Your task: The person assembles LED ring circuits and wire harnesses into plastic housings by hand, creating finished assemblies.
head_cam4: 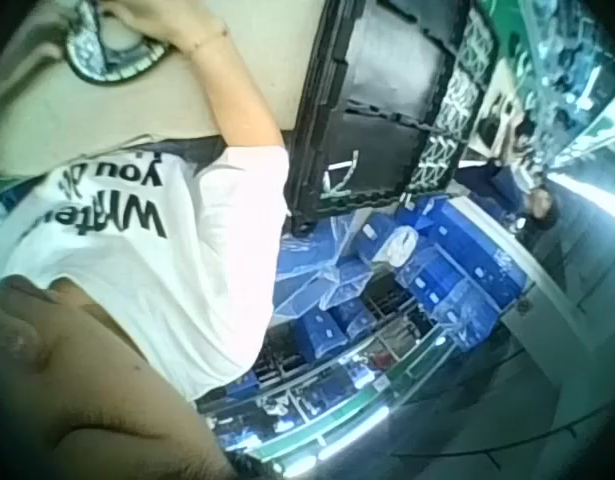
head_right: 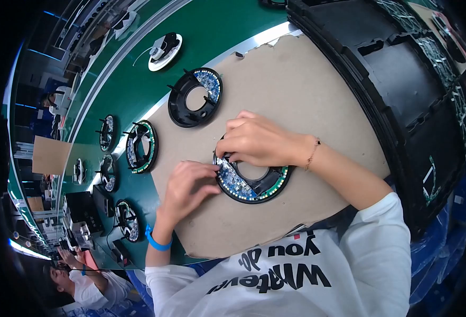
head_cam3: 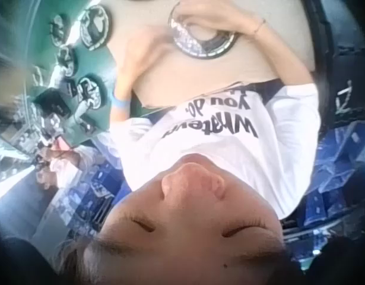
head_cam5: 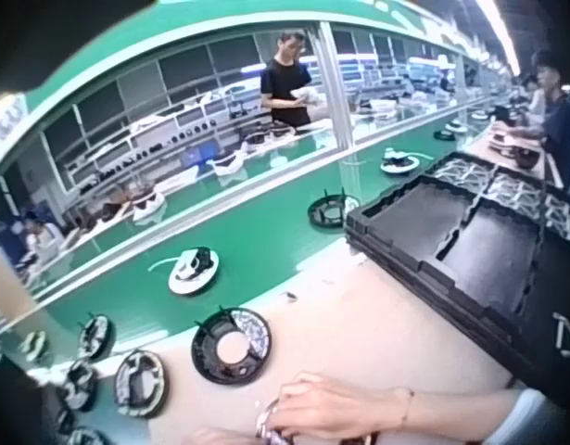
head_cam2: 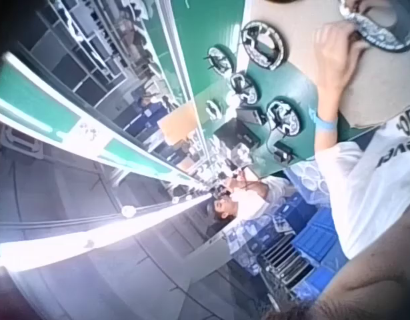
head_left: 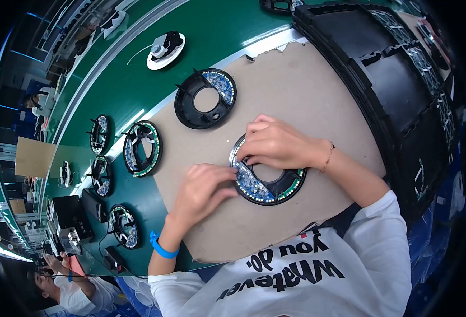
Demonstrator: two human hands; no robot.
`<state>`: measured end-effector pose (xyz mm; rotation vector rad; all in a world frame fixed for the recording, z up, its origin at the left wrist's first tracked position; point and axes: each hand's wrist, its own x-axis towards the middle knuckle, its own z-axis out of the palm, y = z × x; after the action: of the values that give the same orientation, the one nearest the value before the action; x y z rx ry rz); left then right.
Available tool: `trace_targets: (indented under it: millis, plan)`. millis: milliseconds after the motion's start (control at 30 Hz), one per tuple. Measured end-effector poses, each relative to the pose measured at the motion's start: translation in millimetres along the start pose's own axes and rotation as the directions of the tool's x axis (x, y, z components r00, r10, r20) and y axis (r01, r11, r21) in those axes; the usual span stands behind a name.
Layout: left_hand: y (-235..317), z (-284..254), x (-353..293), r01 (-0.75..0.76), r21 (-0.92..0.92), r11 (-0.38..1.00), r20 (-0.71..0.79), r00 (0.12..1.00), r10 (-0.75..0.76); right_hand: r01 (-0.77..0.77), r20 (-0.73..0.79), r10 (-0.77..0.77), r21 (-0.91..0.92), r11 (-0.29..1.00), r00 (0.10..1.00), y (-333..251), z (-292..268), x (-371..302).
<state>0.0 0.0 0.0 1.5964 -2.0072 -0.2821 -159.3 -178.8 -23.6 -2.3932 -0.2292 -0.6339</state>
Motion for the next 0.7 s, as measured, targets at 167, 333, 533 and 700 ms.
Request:
trace_targets:
  millis: [167,333,533,700]
  plan:
    - [2.0,3.6,3.6,-0.079,-0.026,0.997,0.029,0.996,0.080,-0.018,-0.011,0.018,0.049,0.999,1.000,0.0,-0.2,-0.5]
    - [7.0,-6.0,14.8,-0.109,0.040,0.993,0.104,0.989,0.105,-0.032,0.020,0.031,0.060,0.998,0.999,-0.2,-3.6,-0.3]
    - [2.2,-4.9,22.7,-0.185,0.067,0.980,0.150,0.973,0.174,-0.030,0.033,0.028,0.059,0.998,0.999,0.5,-5.3,-0.9]
    - [2.4,-6.0,24.8,-0.212,0.086,0.973,0.187,0.963,0.194,-0.025,0.031,0.023,0.062,0.998,0.999,0.5,-6.7,-0.6]
